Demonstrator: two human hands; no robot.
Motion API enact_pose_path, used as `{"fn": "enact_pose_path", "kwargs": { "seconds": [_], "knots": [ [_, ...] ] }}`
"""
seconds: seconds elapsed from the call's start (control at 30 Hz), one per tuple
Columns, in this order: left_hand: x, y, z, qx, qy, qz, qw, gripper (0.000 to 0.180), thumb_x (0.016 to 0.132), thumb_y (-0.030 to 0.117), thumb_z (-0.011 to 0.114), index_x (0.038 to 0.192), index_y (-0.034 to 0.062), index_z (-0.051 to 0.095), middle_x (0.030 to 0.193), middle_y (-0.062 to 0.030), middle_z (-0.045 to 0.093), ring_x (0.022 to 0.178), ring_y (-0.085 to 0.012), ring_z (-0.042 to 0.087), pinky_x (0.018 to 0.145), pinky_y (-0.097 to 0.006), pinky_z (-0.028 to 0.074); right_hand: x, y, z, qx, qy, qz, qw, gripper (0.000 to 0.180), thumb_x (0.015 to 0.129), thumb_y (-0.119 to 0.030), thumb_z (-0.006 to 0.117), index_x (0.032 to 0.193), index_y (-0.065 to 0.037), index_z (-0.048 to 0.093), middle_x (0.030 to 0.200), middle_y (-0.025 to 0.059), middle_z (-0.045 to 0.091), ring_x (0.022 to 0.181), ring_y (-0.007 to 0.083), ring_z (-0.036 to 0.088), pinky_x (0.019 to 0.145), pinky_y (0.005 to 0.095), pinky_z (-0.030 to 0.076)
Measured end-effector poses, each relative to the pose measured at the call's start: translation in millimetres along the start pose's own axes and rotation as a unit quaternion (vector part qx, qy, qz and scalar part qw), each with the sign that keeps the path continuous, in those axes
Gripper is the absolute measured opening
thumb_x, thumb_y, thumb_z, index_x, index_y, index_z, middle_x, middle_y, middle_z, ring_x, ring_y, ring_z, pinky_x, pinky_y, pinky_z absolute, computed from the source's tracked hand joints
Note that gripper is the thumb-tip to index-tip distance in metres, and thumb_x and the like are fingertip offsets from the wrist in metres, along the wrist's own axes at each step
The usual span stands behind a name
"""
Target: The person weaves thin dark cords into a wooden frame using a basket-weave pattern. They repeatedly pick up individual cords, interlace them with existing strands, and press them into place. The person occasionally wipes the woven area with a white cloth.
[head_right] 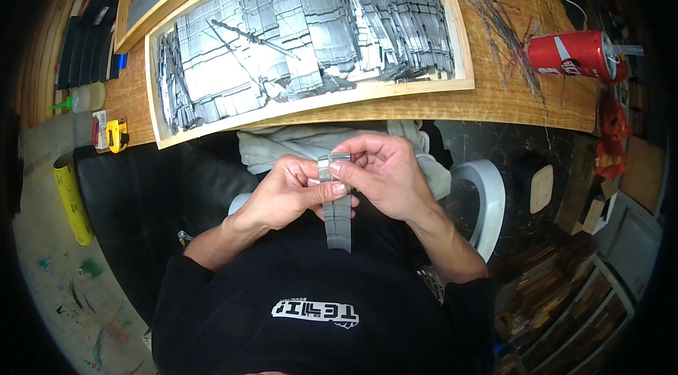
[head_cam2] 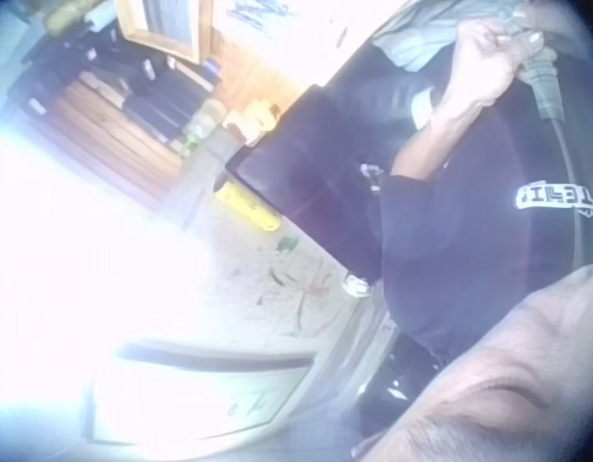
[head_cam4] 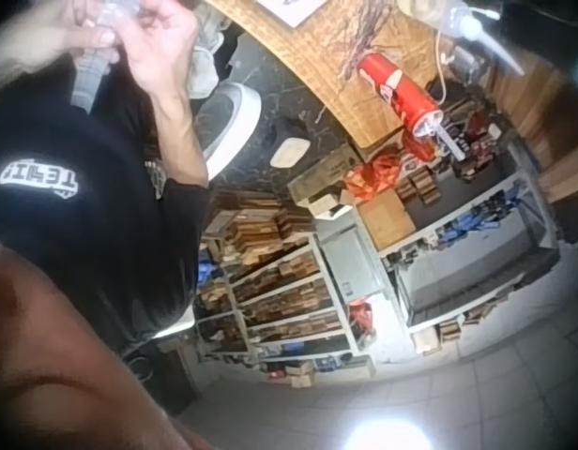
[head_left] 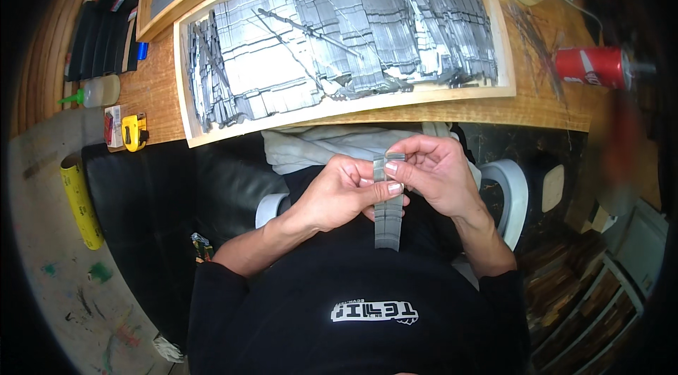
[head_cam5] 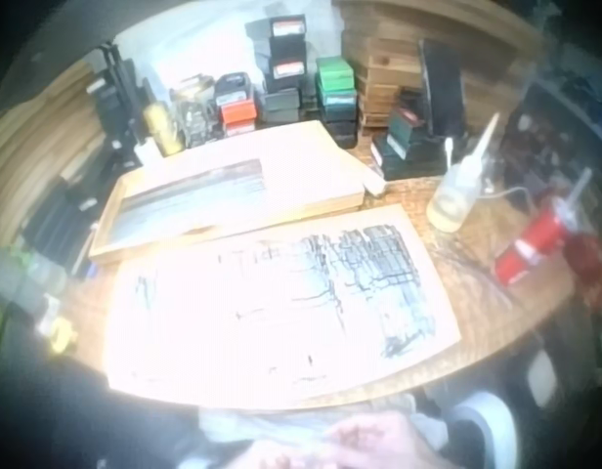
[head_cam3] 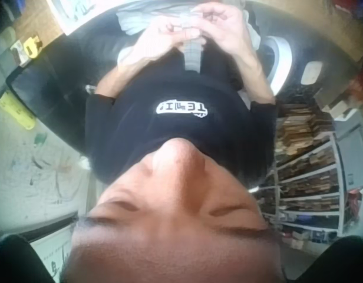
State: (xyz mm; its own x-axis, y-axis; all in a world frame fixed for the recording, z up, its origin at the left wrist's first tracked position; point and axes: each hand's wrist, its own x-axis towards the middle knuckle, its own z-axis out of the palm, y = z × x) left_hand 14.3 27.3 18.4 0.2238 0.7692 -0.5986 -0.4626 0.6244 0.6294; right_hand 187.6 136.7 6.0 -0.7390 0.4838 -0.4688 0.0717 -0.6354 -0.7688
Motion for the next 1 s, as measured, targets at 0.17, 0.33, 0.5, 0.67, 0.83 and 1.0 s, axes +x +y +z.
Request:
{"fn": "enact_pose_path", "kwargs": {
  "seconds": [0.17,0.33,0.5,0.67,0.83,1.0],
  "knots": [
    [0,-7,0,0.01,-0.004,-0.018,1.0,0.022,0.102,0.011,0.069,0.12,-0.001,0.073,0.102,-0.0146,0.079,0.09,-0.0203,0.078,0.069,-0.026,0.062,-2,1,-5,-0.049,-0.034,0.026,0.998,0.017,0.099,-0.003,0.07,0.109,0.01,0.072,0.086,0.0081,0.074,0.07,0.0059,0.067,0.059,0.0197,0.054],
    [0,-8,1,0.014,-0.004,-0.022,1.0,0.021,0.103,0.011,0.069,0.119,-0.0011,0.074,0.102,-0.0143,0.079,0.091,-0.0196,0.078,0.069,-0.026,0.062,-3,6,-5,-0.058,-0.026,-0.014,0.998,0.017,0.1,-0.004,0.069,0.107,0.01,0.072,0.086,0.0089,0.075,0.071,0.0066,0.067,0.059,0.0206,0.054],
    [-1,-6,3,0.02,0.006,-0.016,1.0,0.021,0.102,0.012,0.07,0.118,-0.0012,0.074,0.103,-0.0132,0.08,0.09,-0.0181,0.078,0.067,-0.024,0.06,-4,2,-3,-0.047,-0.02,-0.002,0.999,0.017,0.1,-0.005,0.069,0.106,0.011,0.072,0.086,0.0098,0.074,0.07,0.0073,0.067,0.059,0.0213,0.055],
    [0,-7,2,0.036,0.024,-0.02,0.999,0.019,0.101,0.014,0.071,0.114,0.0004,0.076,0.096,-0.009,0.079,0.08,-0.0138,0.075,0.065,-0.024,0.058,-8,-3,-5,-0.052,-0.009,0.006,0.999,0.017,0.1,-0.005,0.07,0.106,0.01,0.073,0.087,0.0099,0.074,0.074,0.0074,0.067,0.063,0.0215,0.055],
    [-4,-15,4,0.053,0.053,-0.017,0.997,0.014,0.1,0.013,0.073,0.109,0.0022,0.077,0.085,-0.005,0.075,0.074,-0.0139,0.072,0.066,-0.026,0.058,-14,10,-15,-0.076,0.005,-0.001,0.997,0.014,0.099,-0.006,0.072,0.105,0.006,0.076,0.087,0.0047,0.072,0.076,0.0059,0.062,0.067,0.0213,0.05],
    [-1,-1,1,0.056,0.093,0.087,0.99,0.013,0.101,0.01,0.07,0.103,-0.0017,0.076,0.093,-0.0115,0.079,0.088,-0.0198,0.078,0.064,-0.025,0.057,-22,14,-29,-0.035,0.033,0.002,0.999,0.016,0.099,-0.011,0.073,0.106,0.003,0.078,0.086,0.0023,0.072,0.072,0.0059,0.061,0.063,0.0218,0.049]
  ]
}}
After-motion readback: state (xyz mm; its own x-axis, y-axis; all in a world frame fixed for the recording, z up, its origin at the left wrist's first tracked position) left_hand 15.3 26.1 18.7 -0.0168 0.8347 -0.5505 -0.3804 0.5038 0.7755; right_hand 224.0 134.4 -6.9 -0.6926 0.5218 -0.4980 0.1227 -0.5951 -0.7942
